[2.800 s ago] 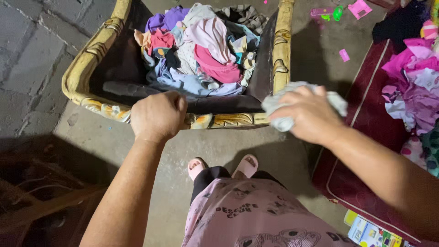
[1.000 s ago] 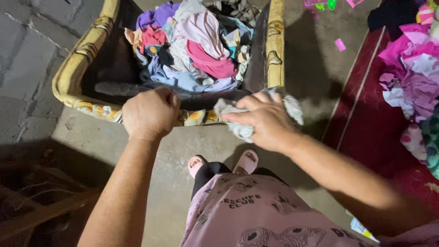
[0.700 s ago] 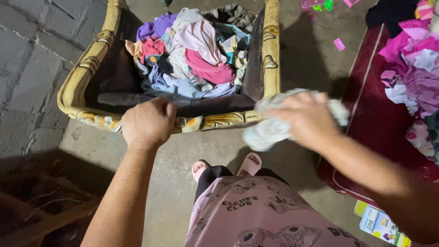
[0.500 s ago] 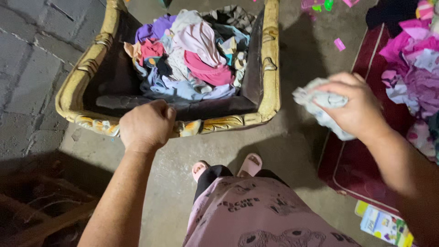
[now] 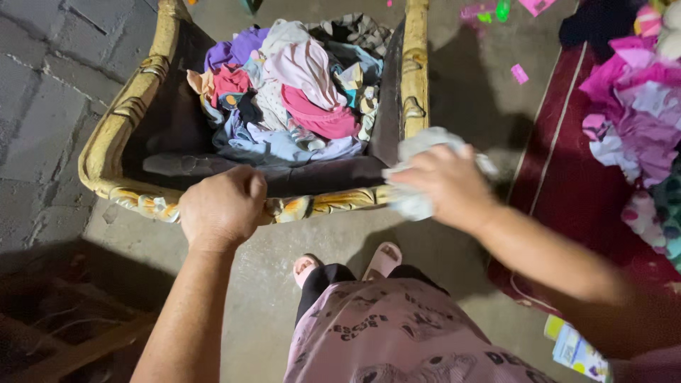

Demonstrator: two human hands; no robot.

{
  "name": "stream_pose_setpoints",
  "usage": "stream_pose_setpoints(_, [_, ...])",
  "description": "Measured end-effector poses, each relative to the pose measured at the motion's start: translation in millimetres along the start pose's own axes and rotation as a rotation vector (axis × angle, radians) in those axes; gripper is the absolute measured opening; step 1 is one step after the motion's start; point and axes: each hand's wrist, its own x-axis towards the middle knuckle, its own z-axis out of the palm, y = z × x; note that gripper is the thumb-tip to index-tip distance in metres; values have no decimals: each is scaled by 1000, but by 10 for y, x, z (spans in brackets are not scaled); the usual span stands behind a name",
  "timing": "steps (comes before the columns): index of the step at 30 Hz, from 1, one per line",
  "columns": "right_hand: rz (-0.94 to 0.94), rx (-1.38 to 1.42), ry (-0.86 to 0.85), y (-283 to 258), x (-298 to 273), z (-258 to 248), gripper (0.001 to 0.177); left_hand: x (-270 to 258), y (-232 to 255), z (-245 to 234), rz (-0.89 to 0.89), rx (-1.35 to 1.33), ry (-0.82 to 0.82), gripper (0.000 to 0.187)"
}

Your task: The person wipes the top and sides of a wooden chair with a cloth, then moves to a wicker laundry basket and wipes its rim and sides. The person uses a cloth to clean the surfaces of both items.

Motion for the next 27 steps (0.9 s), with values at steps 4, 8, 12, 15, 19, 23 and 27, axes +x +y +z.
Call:
stream_pose_setpoints(4, [442,-159,-483,986,-371,-99,35,31,28,-44,16,-35,6,35])
stream_pose_setpoints(8, [611,564,162,769,-553,-184,46,41,51,-44,13,-31,-14,36])
stream_pose_setpoints(12, [127,463,293,-200,-240,-204,55,13,43,-33,25,-9,-21,36])
stream_pose_setpoints(15, [-30,37,32,-915,266,50,41,55,57,-44,30,-1,-4,36])
stream_pose_setpoints(19, [-78,200,49,-1433,844,240,26,50,35,16,-1,-12,0,37])
stream_pose_setpoints(23, [-176,189,109,-1363,867,198,30,53,-7,14,63,-58,42,35])
stream_pose_setpoints(27, [21,149,-13,-718,668,84,29,-2,9,21,53,-91,33,36])
